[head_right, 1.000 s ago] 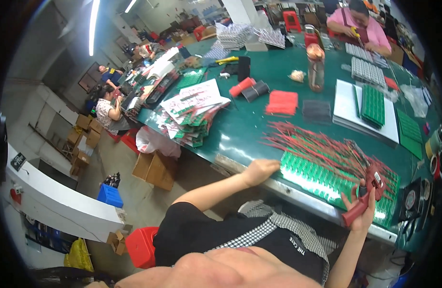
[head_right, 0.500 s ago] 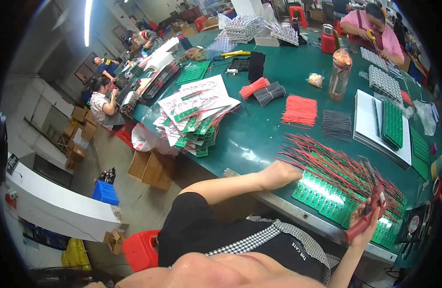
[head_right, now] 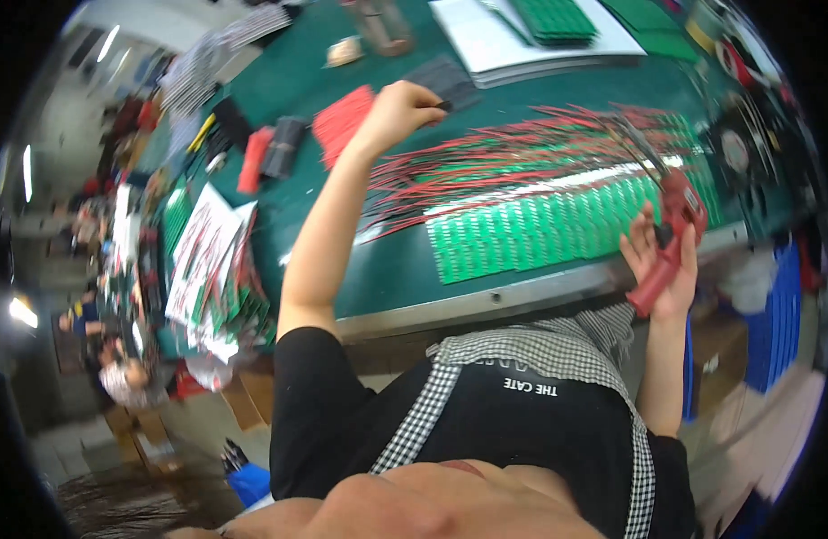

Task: Soldering red and black wires onto points on a green printed circuit board at a factory workstation.

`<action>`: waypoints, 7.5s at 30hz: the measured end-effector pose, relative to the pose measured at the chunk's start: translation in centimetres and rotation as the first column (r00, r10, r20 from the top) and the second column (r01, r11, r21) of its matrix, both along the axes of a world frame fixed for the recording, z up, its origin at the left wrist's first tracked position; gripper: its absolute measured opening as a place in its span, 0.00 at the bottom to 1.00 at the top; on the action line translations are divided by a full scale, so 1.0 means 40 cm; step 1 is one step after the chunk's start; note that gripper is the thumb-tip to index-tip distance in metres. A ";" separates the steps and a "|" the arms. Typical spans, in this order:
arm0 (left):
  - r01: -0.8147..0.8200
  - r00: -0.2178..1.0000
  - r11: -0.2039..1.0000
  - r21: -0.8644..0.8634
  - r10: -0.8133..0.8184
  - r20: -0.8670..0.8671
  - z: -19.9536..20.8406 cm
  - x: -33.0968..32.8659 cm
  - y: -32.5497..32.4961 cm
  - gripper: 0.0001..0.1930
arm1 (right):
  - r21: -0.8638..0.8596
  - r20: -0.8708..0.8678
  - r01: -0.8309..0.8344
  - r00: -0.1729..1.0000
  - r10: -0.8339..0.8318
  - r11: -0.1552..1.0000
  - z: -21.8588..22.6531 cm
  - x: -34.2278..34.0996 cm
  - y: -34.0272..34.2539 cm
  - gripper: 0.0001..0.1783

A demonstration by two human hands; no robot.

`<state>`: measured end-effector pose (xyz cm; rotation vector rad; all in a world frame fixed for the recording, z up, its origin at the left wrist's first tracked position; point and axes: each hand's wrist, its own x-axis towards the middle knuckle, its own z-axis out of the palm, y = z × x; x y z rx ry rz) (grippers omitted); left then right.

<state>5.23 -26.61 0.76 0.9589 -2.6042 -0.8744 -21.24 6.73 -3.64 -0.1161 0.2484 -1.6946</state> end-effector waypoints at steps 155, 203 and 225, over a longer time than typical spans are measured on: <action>-0.300 0.922 0.833 0.465 0.378 -0.080 -0.042 0.211 0.468 0.07 | 0.268 -0.121 -0.092 0.984 0.128 0.959 0.043 0.200 -0.070 0.34; 0.202 0.979 0.864 -0.461 -0.192 0.068 -0.074 0.227 0.379 0.16 | 0.308 -0.927 0.057 -0.206 0.313 0.950 0.046 0.309 0.024 0.37; 0.204 0.979 0.845 -0.494 -0.174 0.107 -0.070 0.222 0.391 0.15 | 0.044 -0.918 -0.015 -0.395 0.034 0.999 0.042 0.315 0.018 0.35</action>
